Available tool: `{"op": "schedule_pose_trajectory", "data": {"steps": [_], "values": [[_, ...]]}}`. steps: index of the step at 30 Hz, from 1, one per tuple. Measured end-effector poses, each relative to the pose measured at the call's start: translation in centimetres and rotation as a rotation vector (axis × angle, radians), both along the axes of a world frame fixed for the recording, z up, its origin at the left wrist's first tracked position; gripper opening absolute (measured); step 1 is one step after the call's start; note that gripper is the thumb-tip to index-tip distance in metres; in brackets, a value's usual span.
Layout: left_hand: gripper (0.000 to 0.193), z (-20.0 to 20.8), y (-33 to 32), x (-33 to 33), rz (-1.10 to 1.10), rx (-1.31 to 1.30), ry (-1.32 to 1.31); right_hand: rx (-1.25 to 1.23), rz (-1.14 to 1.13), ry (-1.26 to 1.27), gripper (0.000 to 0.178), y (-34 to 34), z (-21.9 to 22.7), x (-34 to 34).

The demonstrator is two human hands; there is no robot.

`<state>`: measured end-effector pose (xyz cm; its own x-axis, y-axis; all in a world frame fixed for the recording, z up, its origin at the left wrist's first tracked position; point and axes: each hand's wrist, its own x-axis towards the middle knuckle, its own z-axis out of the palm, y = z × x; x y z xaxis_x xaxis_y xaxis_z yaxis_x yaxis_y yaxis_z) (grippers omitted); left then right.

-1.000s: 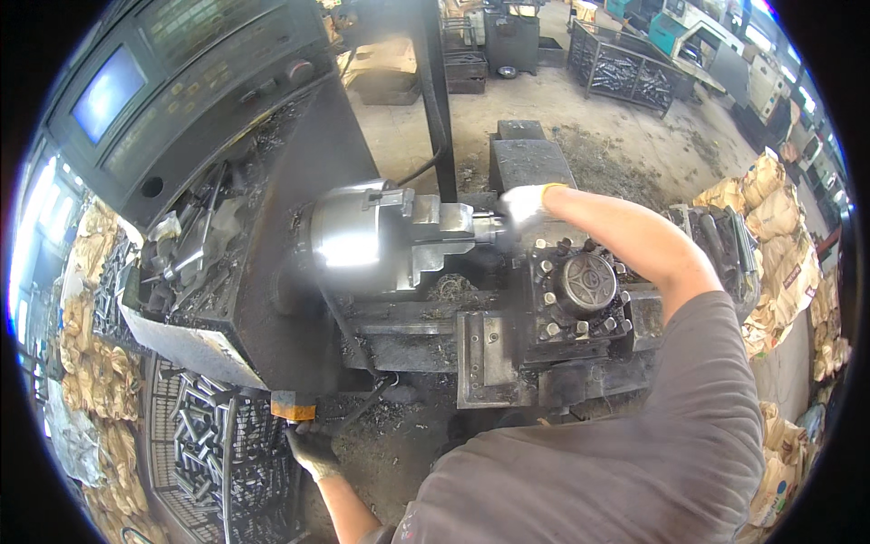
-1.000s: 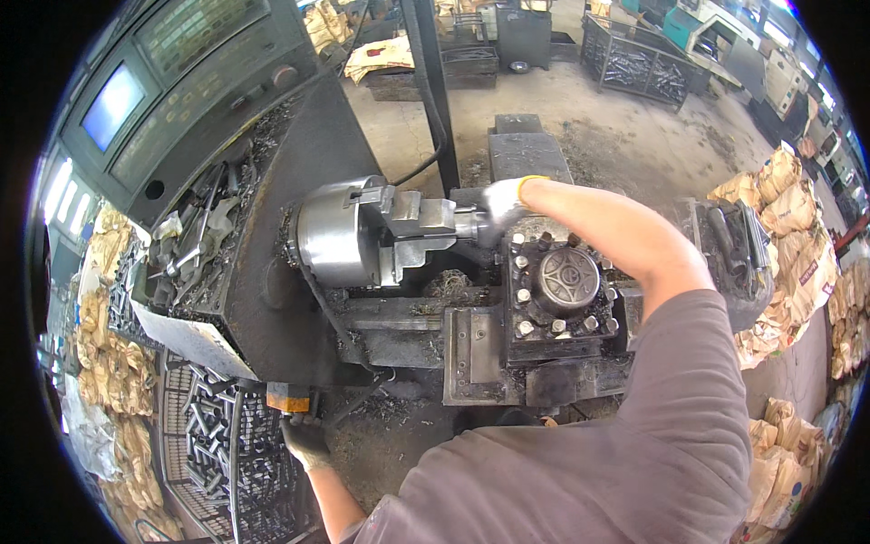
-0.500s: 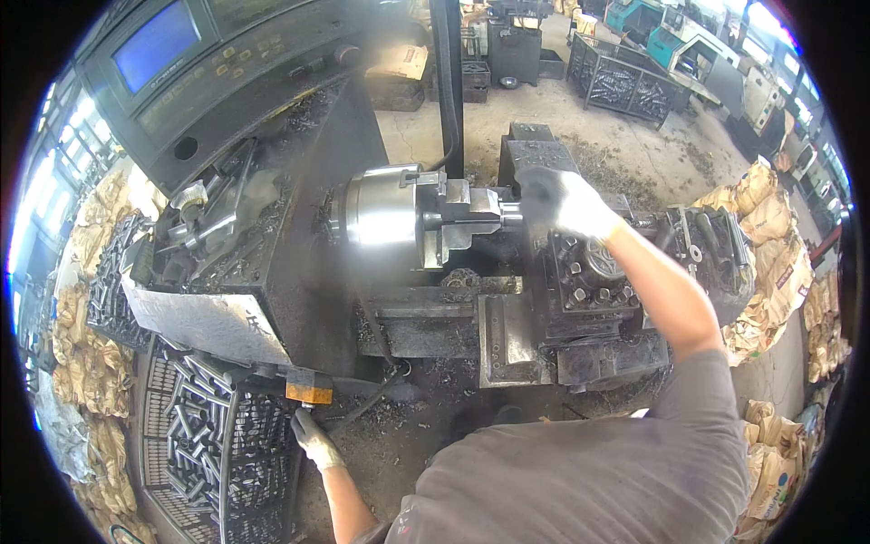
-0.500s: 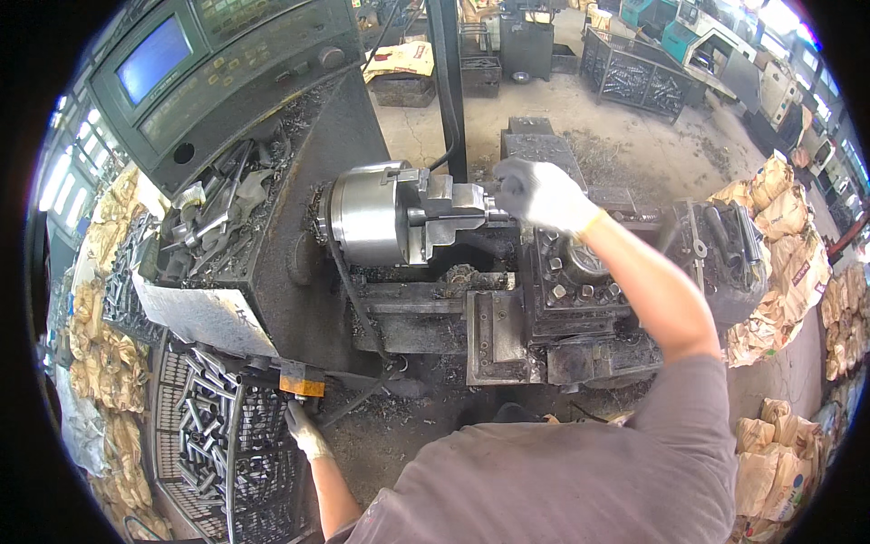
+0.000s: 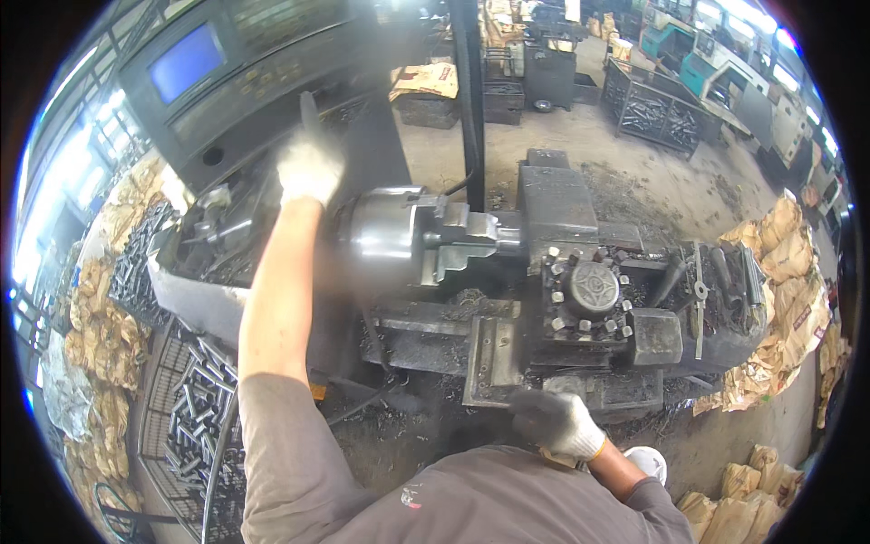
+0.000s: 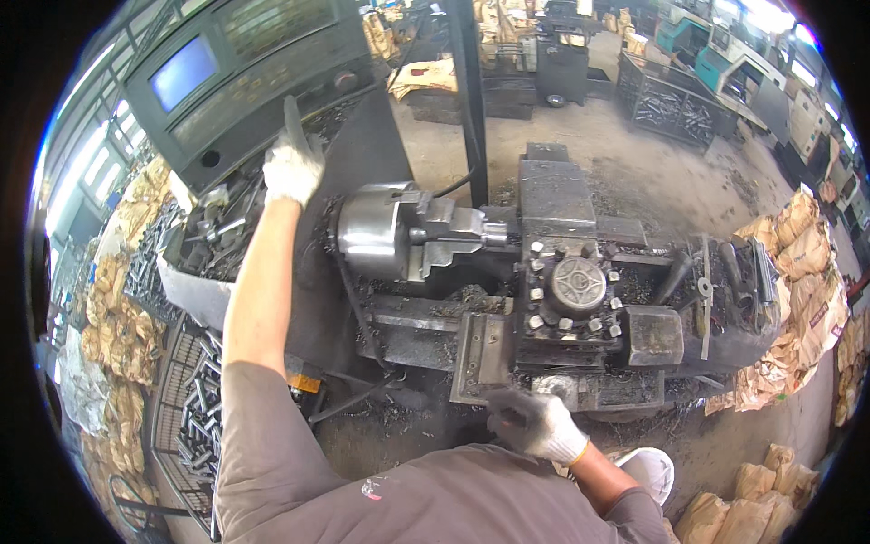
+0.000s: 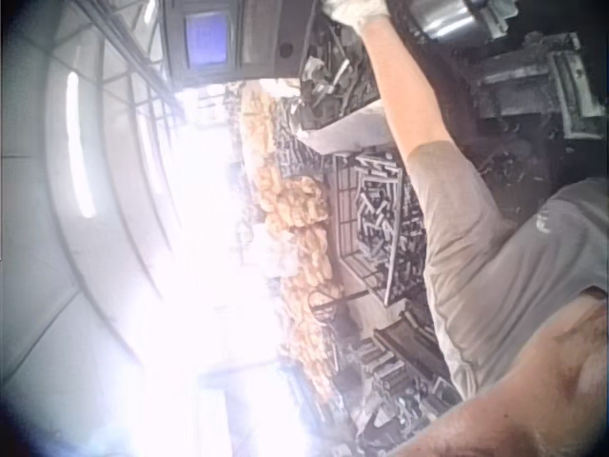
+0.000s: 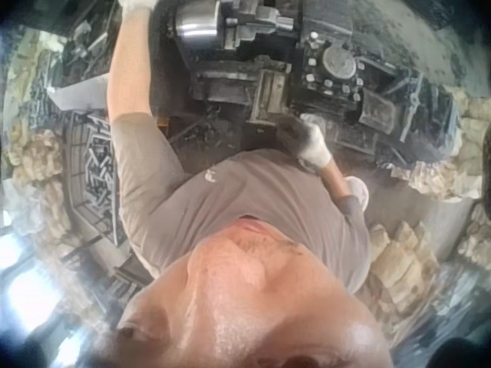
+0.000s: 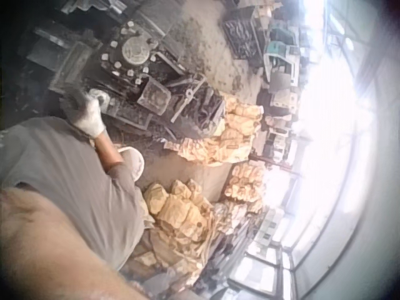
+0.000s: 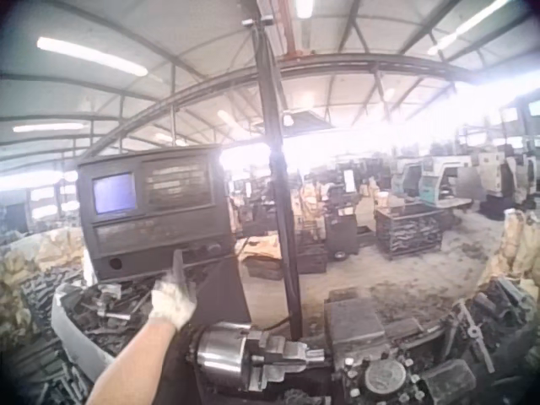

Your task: The person repeatedly loads hollow metal cylinders into a lathe chuck, secures them, and removes them after machining. The person places the processed cylinders into a nearby wire basket. The person wears gloves and uses the machine controls to operate the lathe.

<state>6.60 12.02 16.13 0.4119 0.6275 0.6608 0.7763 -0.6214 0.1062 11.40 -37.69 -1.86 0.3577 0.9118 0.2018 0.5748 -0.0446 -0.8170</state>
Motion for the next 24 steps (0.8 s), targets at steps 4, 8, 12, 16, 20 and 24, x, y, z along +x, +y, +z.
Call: {"op": "schedule_pose_trajectory", "data": {"steps": [4, 8, 12, 16, 20, 24], "values": [[0.091, 0.0, 7.4, 1.4, -0.014, -0.212, 0.1, -0.072, 0.034, 0.058, 0.041, -1.3, -1.9, 0.2], [0.073, -1.9, -5.8, 3.5, -0.179, -0.268, -0.125, -0.214, 0.015, 0.12, 0.04, -1.5, -2.6, 0.8], [0.021, -14.5, -18.6, -7.8, -0.55, -0.278, 0.045, -0.189, 0.172, 0.191, 0.037, 1.1, -4.8, -0.7], [0.031, -33.5, -31.6, -29.0, 0.019, -0.967, -0.08, -0.096, 0.572, 0.129, 0.034, 6.5, -6.0, -4.8], [0.037, -42.3, -53.0, -52.0, 1.19, -1.031, -0.58, -0.311, 0.743, 0.223, 0.028, 9.9, -6.6, -15.0], [0.035, -50.7, -89.3, -64.8, 1.947, -0.728, -0.495, -0.316, 1.192, 0.013, 0.033, 10.8, -7.0, -30.9]]}}
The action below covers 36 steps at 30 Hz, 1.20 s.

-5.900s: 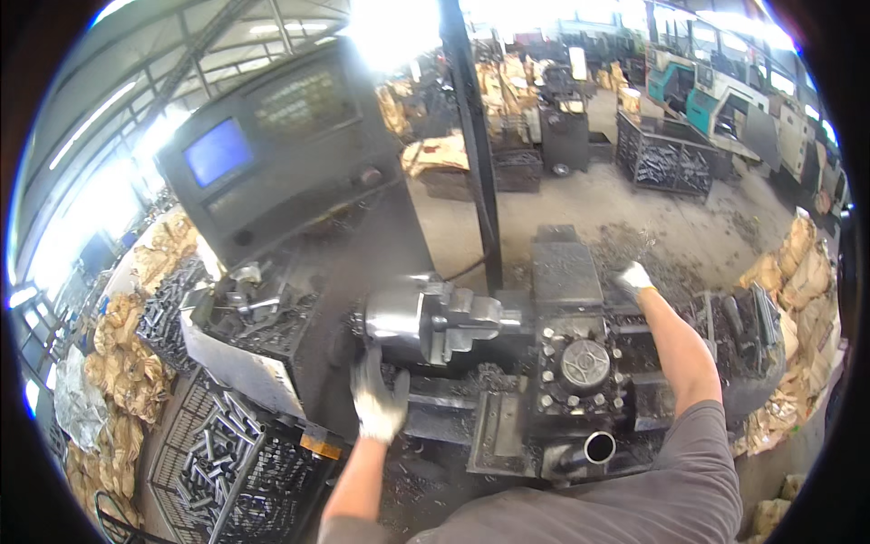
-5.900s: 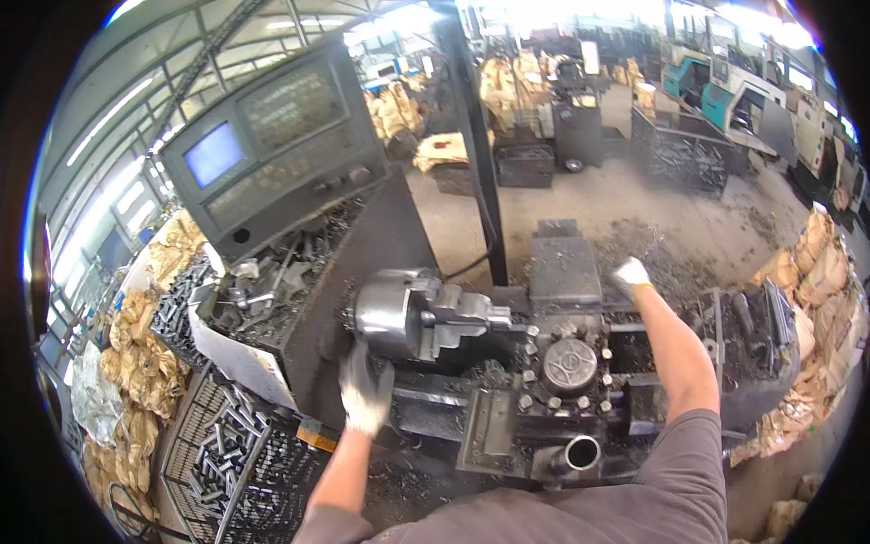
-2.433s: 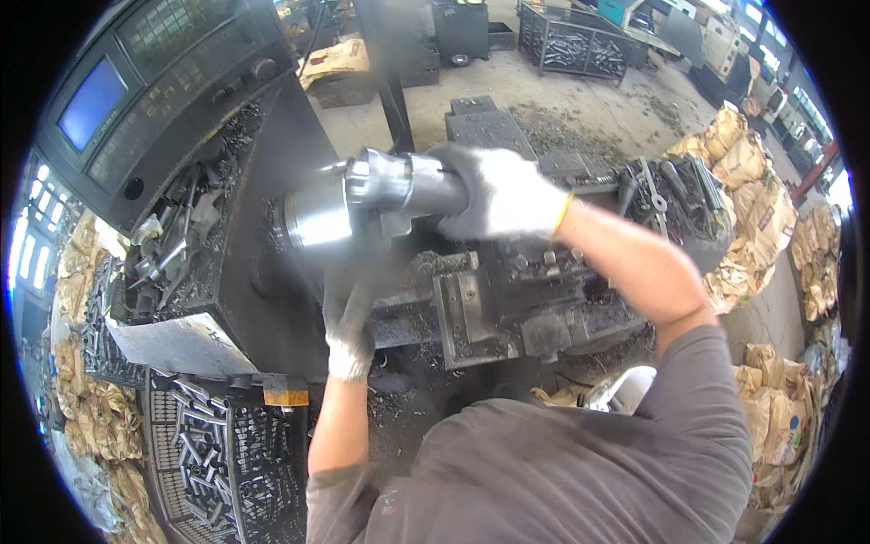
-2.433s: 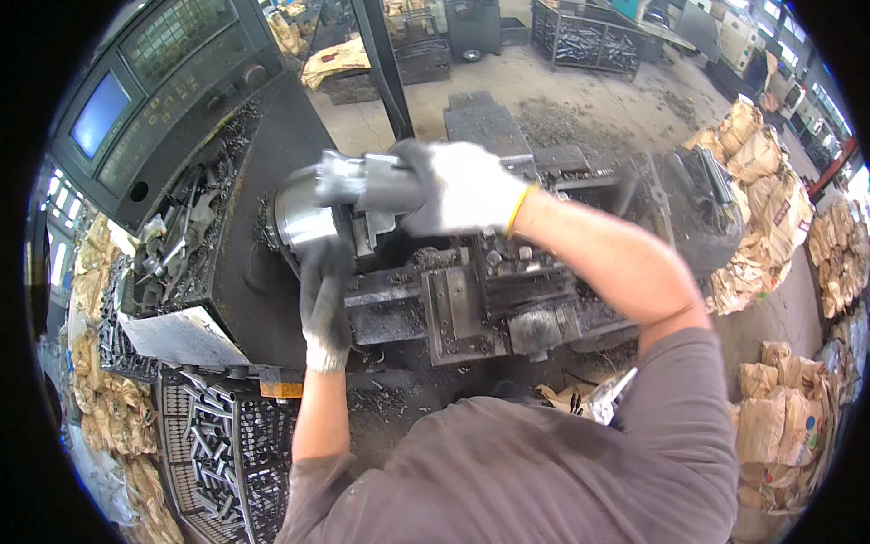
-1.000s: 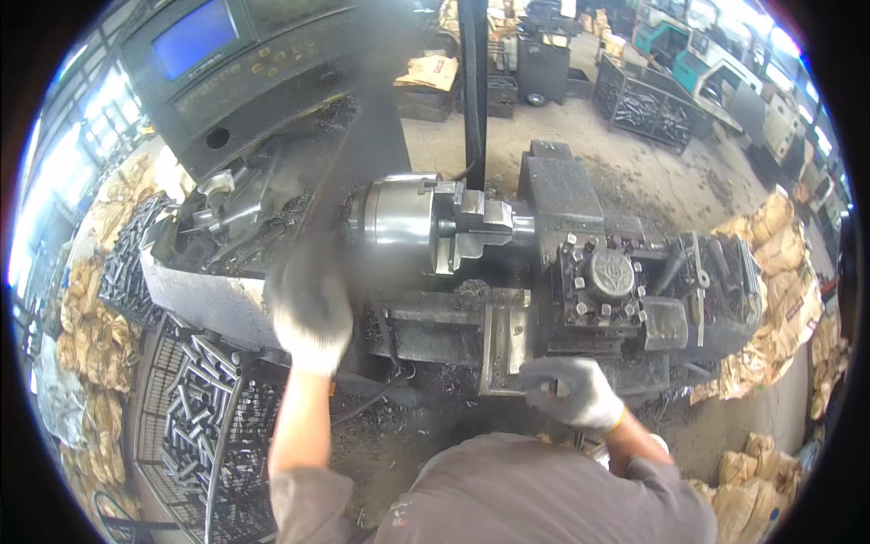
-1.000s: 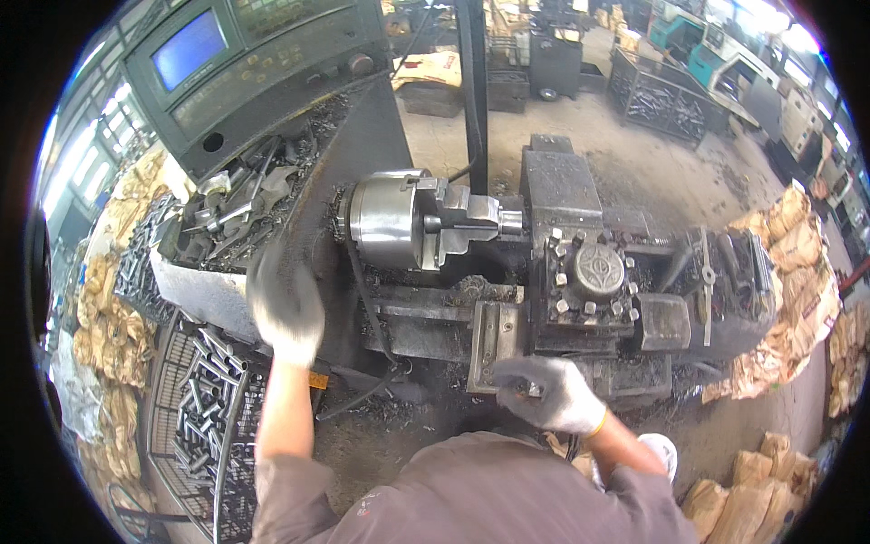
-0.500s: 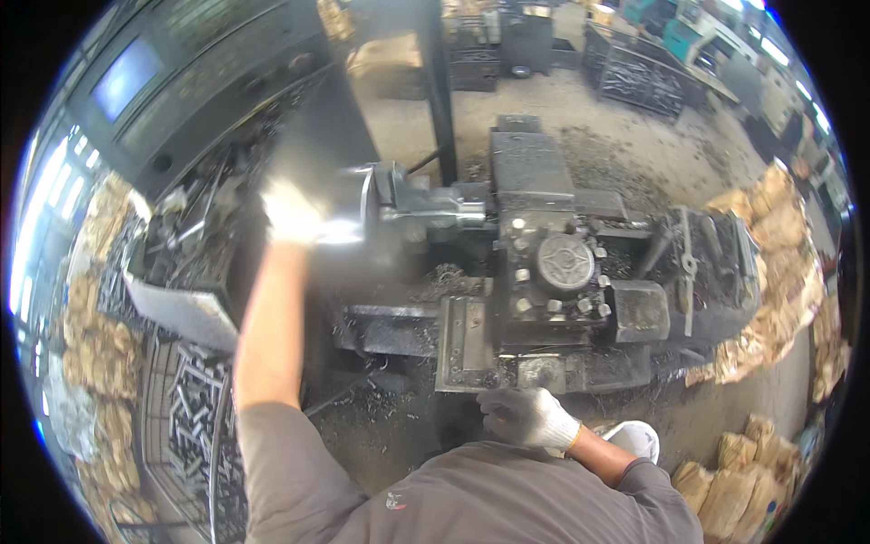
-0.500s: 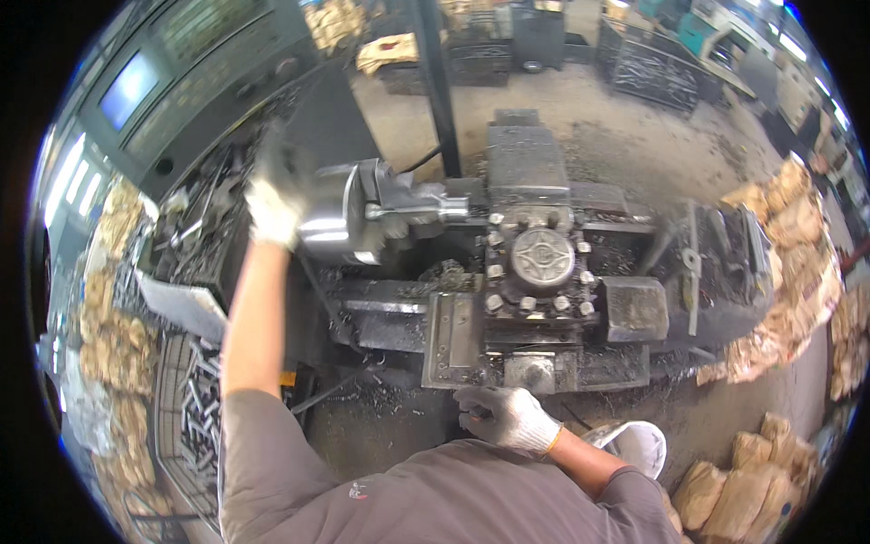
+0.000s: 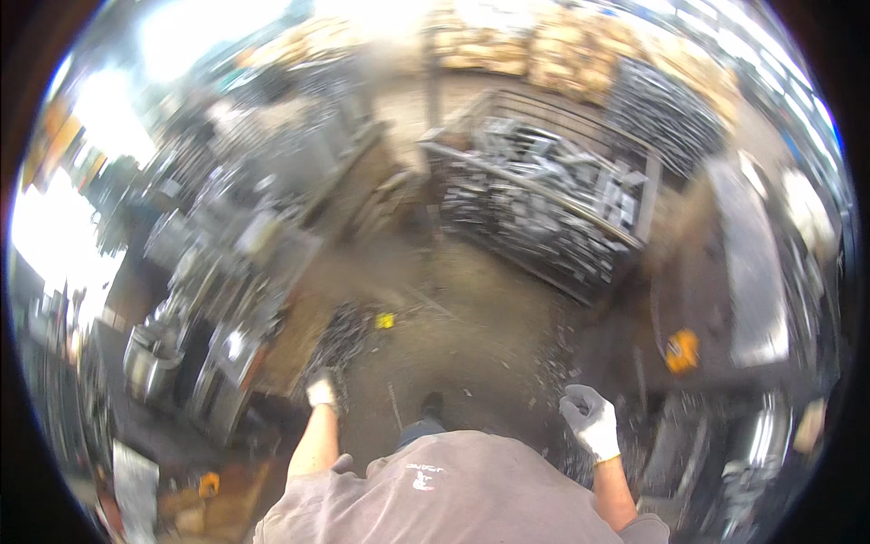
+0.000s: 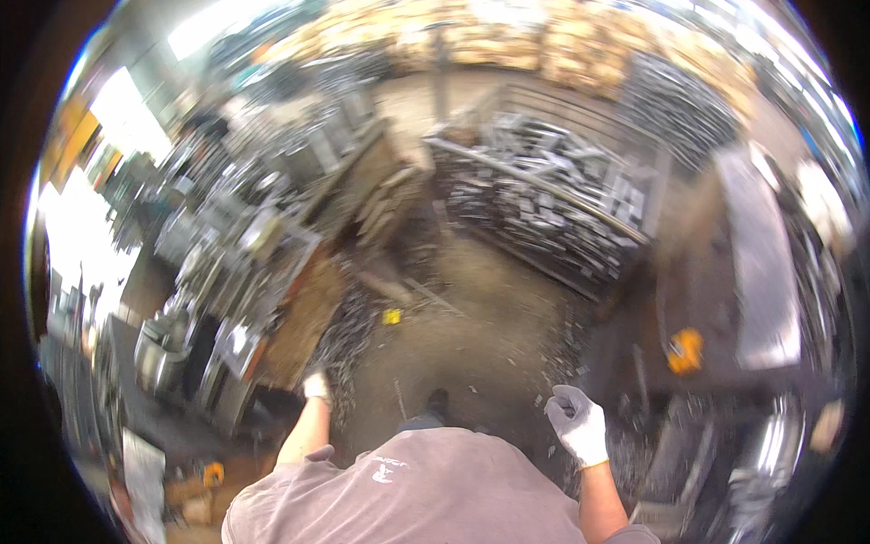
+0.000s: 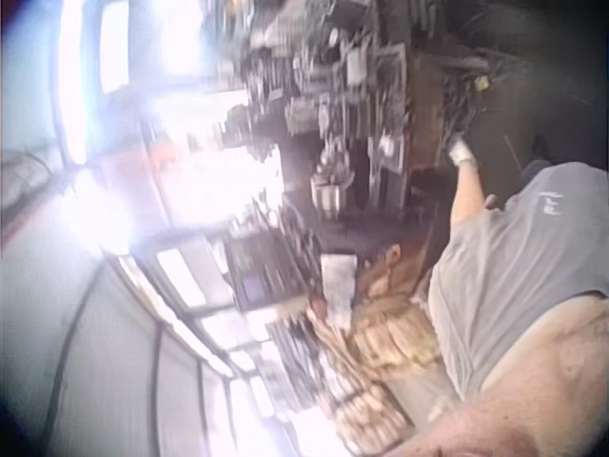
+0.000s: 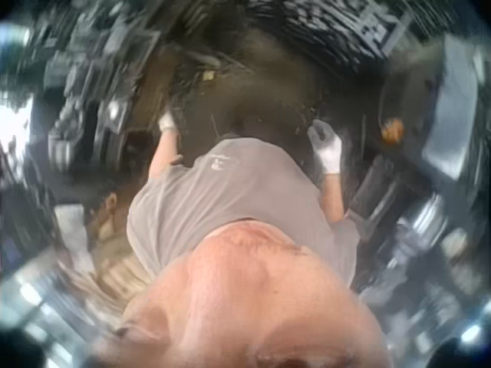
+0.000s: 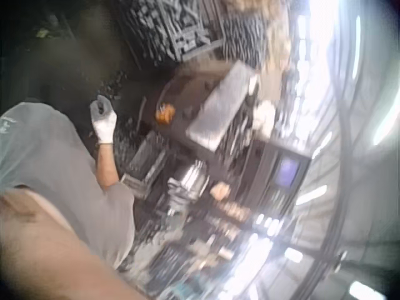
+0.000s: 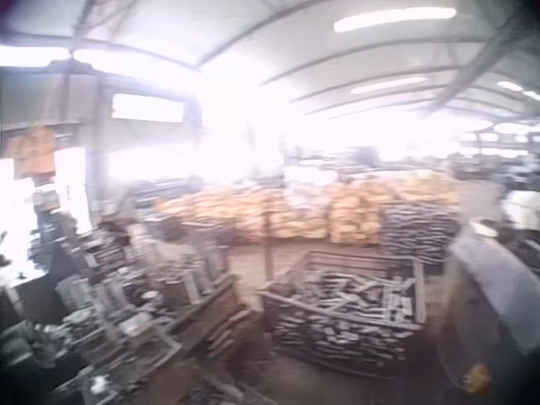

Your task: The person repeatedly loads hollow metal cylinders into a lathe chuck, secures them, and removes them after machining. The person places the processed cylinders into a nearby wire basket. The person wears gloves and uses the machine controls to operate the lathe.

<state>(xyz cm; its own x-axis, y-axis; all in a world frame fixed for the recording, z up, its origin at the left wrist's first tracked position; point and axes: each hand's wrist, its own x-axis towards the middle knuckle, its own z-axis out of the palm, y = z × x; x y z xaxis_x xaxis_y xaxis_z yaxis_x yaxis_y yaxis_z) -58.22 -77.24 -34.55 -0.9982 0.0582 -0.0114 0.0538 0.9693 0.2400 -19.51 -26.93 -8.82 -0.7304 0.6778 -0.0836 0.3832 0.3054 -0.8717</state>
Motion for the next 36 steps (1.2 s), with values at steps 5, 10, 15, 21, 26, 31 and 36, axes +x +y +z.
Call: {"op": "schedule_pose_trajectory", "data": {"steps": [5, 10, 15, 21, 26, 31, 36], "values": [[0.056, -1.3, -33.0, 14.3, 1.488, 0.212, 0.346, 0.071, 0.602, -0.057, 0.034, -6.7, 0.7, -19.7], [0.057, 2.1, -36.0, 24.5, 2.054, -0.518, 0.418, 0.308, 1.111, -0.143, 0.041, -16.5, 1.6, -31.8], [0.053, 10.5, -35.9, 26.3, 1.628, 0.137, 0.497, 0.41, 1.363, -0.212, 0.046, -19.9, -0.2, -37.1], [0.047, 6.5, -37.4, 19.3, 1.2, -0.96, -0.307, 0.459, 1.513, -0.352, 0.044, -20.2, -2.8, -42.6], [0.042, -2.0, -20.3, 3.2, 0.99, -0.045, 0.012, 0.416, 1.419, -0.309, 0.04, -14.1, -5.1, -45.8], [0.039, -9.1, -2.0, -5.3, 1.056, 0.981, -0.519, 0.33, 1.193, -0.363, 0.041, -1.7, -6.3, -49.4], [0.031, -5.0, 23.5, -21.8, 0.51, 0.969, -0.692, 0.151, 0.787, -0.166, 0.034, 19.7, -10.2, -54.8]]}}
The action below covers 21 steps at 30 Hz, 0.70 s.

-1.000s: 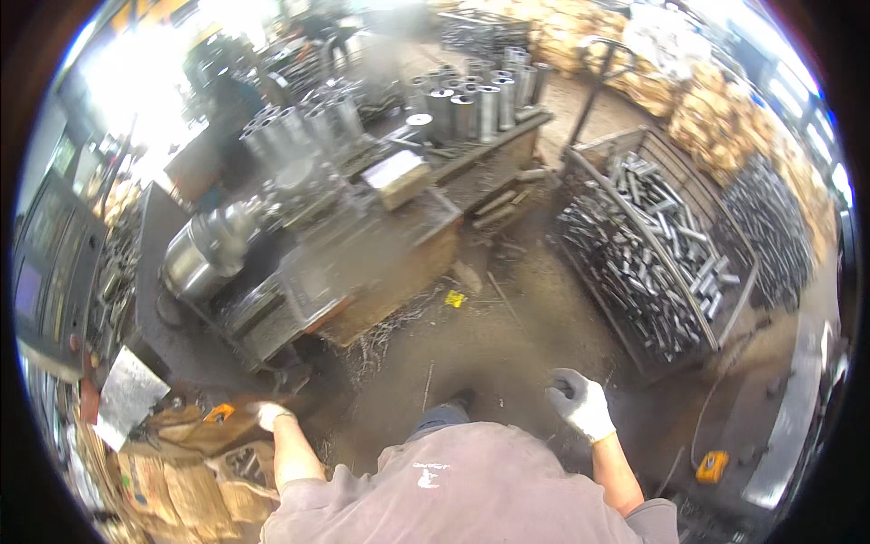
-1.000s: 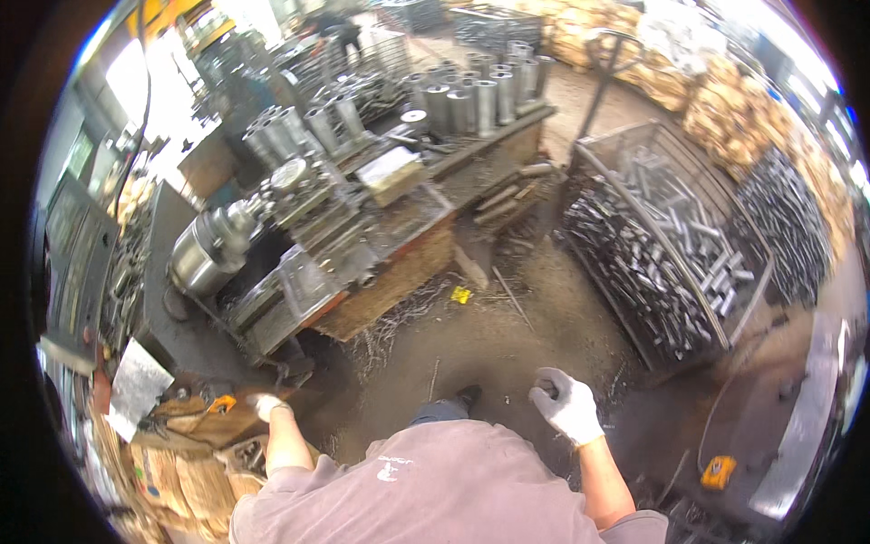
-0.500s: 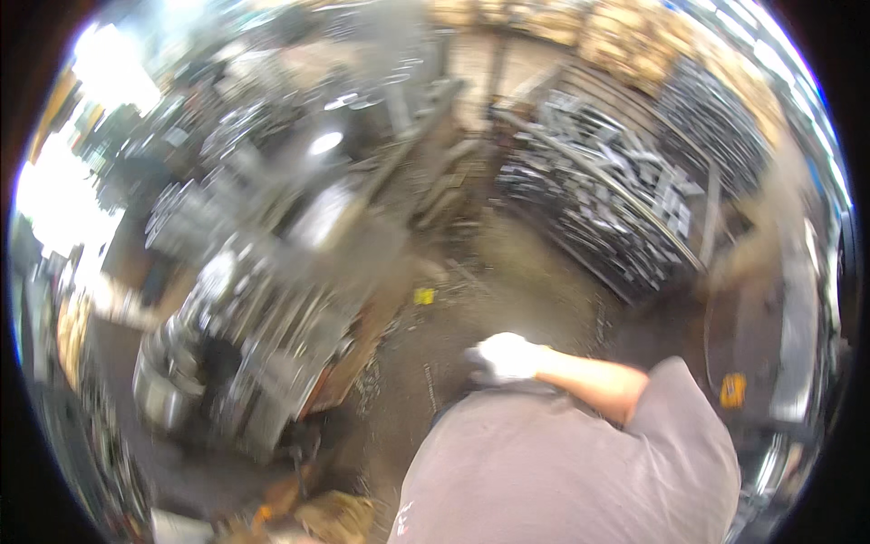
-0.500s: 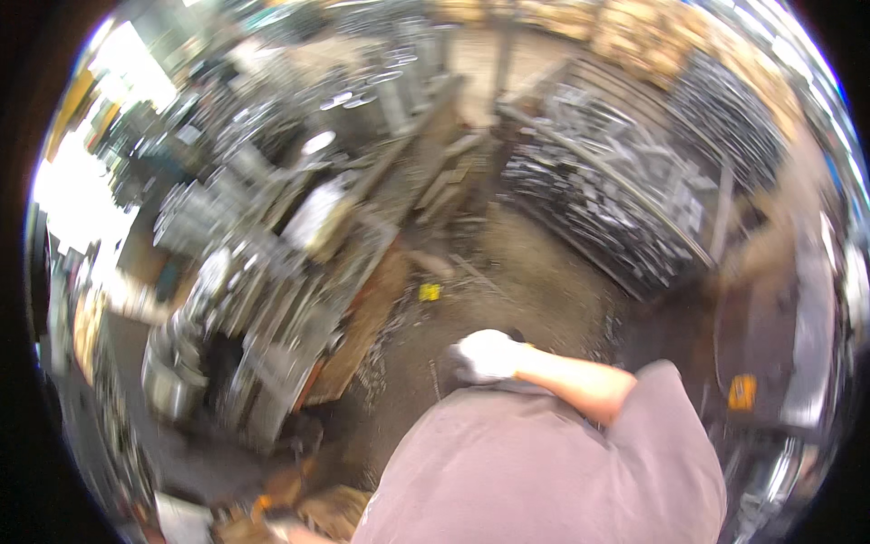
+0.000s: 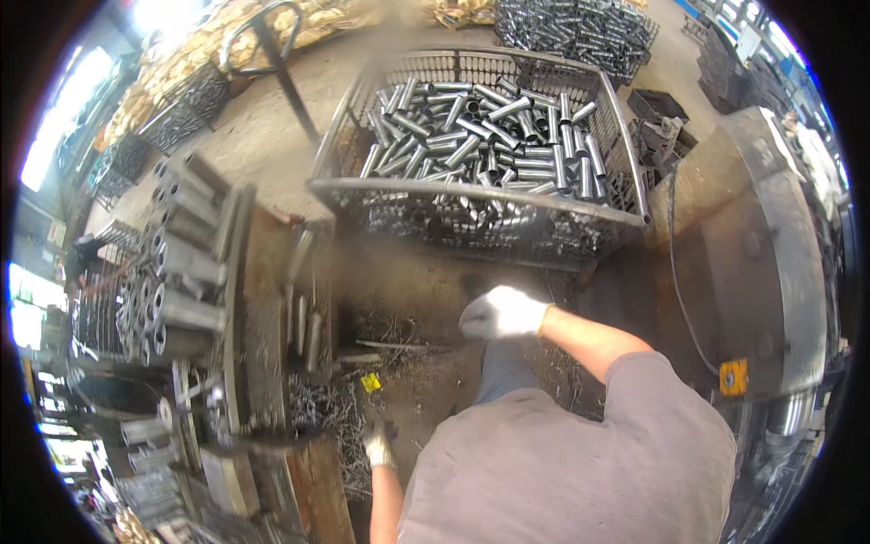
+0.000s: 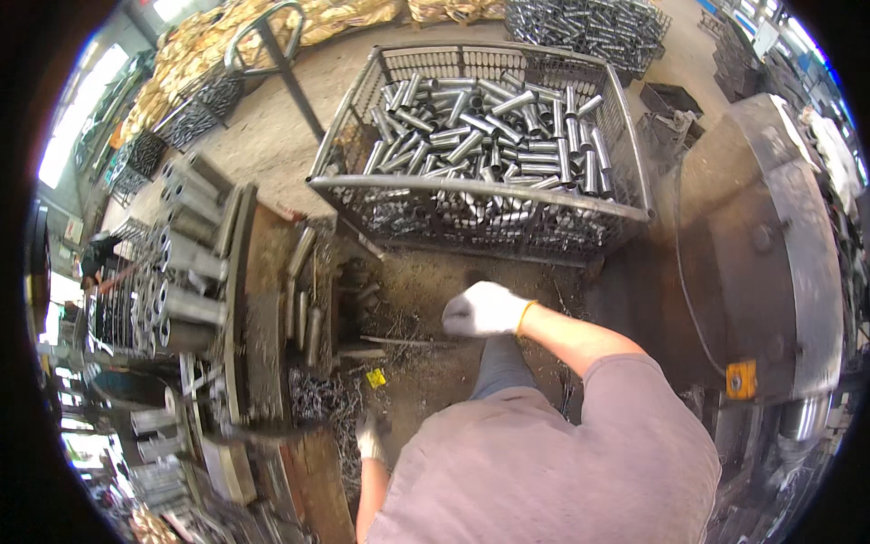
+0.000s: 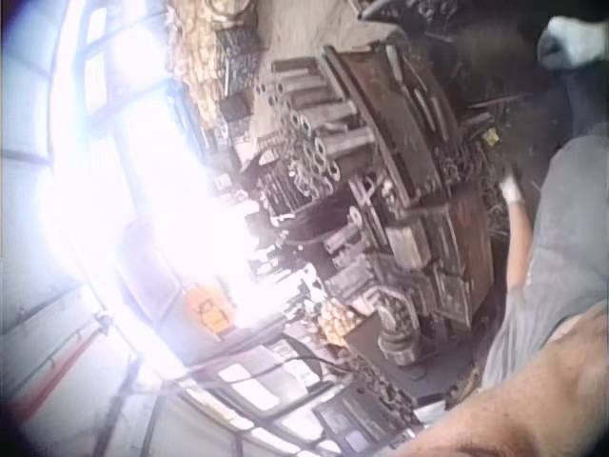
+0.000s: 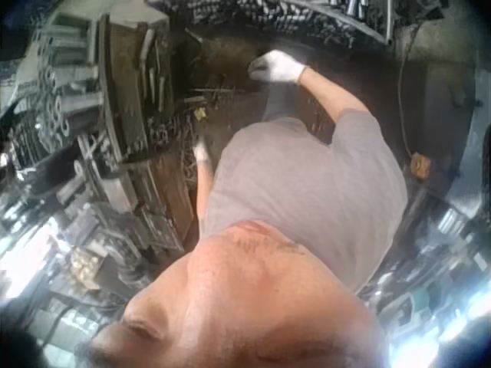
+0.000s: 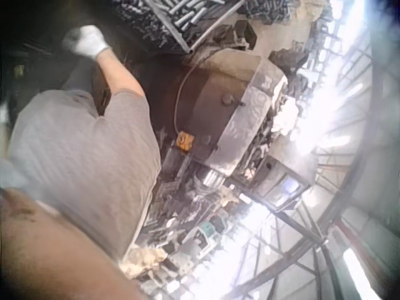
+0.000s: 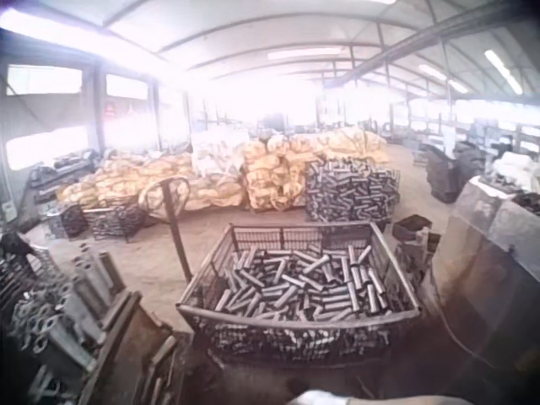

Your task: The person repeatedly loads hollow metal cylinders into a lathe chuck, secures them, and removes them after machining. The person places the processed cylinders into a nearby wire basket. The person wears gloves and uses the machine controls to operate the lathe.

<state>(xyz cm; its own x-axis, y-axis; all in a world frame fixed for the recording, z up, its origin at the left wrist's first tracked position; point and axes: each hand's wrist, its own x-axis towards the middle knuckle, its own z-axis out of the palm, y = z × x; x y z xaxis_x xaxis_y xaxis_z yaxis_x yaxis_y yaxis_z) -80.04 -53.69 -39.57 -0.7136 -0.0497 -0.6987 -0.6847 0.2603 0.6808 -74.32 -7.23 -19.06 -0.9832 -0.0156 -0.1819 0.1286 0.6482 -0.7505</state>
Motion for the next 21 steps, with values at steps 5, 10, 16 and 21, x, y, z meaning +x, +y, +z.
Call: {"op": "schedule_pose_trajectory", "data": {"steps": [5, 10, 16, 21], "values": [[0.027, 11.2, 29.4, -13.2, -0.773, -0.229, 0.619, -0.021, -0.555, 0.105, 0.044, 24.7, -7.9, -10.9], [0.024, 13.5, 50.5, -23.2, -1.079, -0.133, 0.998, 0.257, -0.489, -0.456, 0.044, 41.8, -28.8, -22.3], [0.031, 10.2, 62.0, -29.2, -0.891, -0.057, 0.573, 0.308, -0.311, -0.686, 0.035, 47.8, -43.9, -30.2], [0.074, 4.9, 64.3, -32.4, -0.256, 0.252, -0.22, 0.47, -0.015, -0.563, 0.034, 44.3, -36.9, -29.6]]}}
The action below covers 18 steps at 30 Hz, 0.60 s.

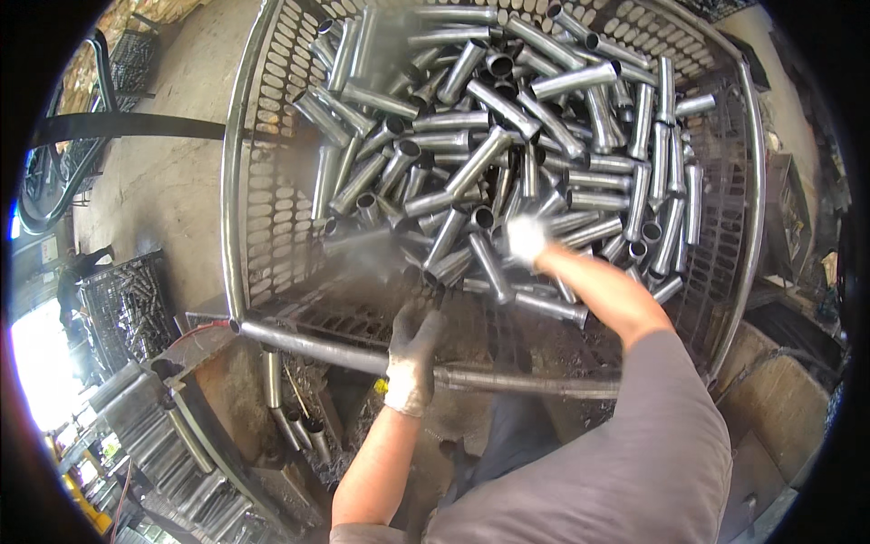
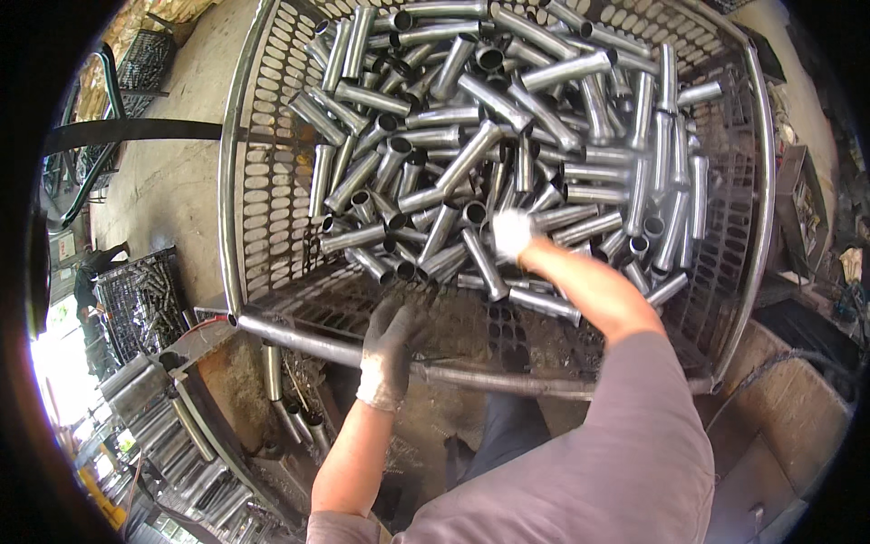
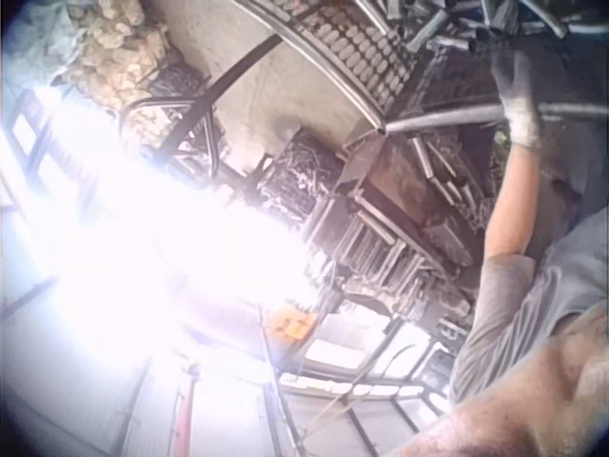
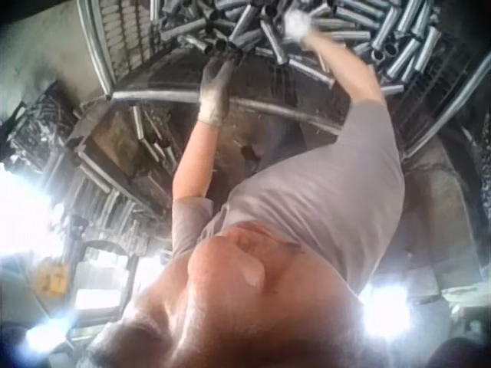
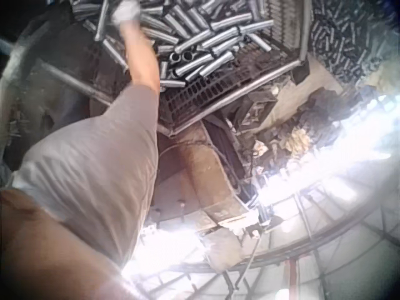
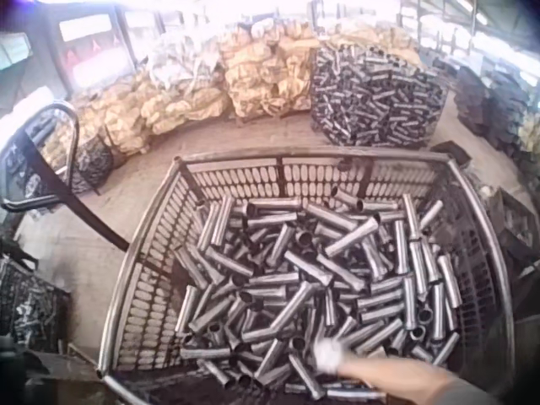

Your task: The person repeatedly loads hollow metal cylinders into a lathe chuck, secures them, and removes them after machining. The person places the processed cylinders into a nearby wire basket. The person wears gloves and uses the machine controls to operate the lathe.

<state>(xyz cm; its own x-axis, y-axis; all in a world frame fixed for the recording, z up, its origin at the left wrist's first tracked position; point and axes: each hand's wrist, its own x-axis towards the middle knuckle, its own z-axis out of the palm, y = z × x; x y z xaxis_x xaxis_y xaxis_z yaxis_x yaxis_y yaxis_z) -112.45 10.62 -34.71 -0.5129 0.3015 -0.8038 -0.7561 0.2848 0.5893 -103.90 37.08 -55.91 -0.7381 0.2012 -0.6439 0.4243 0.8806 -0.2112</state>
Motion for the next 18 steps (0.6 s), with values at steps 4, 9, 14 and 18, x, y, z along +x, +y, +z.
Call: {"op": "schedule_pose_trajectory", "data": {"steps": [4, 9, 14, 18], "values": [[0.086, -7.2, 0.2, -1.7, 0.242, 0.055, -0.573, -0.443, 0.141, 0.53, 0.015, -6.5, 14.4, 6.5], [0.046, -4.3, 0.4, -2.9, 0.369, 0.272, -0.552, -0.759, 0.046, 1.013, 0.018, -1.8, 10.8, -1.1], [0.06, 0.8, -4.1, -6.5, 0.39, 0.851, -0.743, 0.465, 0.429, 0.471, 0.036, 4.0, -7.2, -12.7], [0.091, 7.2, -13.3, -3.5, 0.24, 0.801, -0.6, 0.355, 0.462, 0.251, 0.023, 5.1, -11.9, -13.6]]}}
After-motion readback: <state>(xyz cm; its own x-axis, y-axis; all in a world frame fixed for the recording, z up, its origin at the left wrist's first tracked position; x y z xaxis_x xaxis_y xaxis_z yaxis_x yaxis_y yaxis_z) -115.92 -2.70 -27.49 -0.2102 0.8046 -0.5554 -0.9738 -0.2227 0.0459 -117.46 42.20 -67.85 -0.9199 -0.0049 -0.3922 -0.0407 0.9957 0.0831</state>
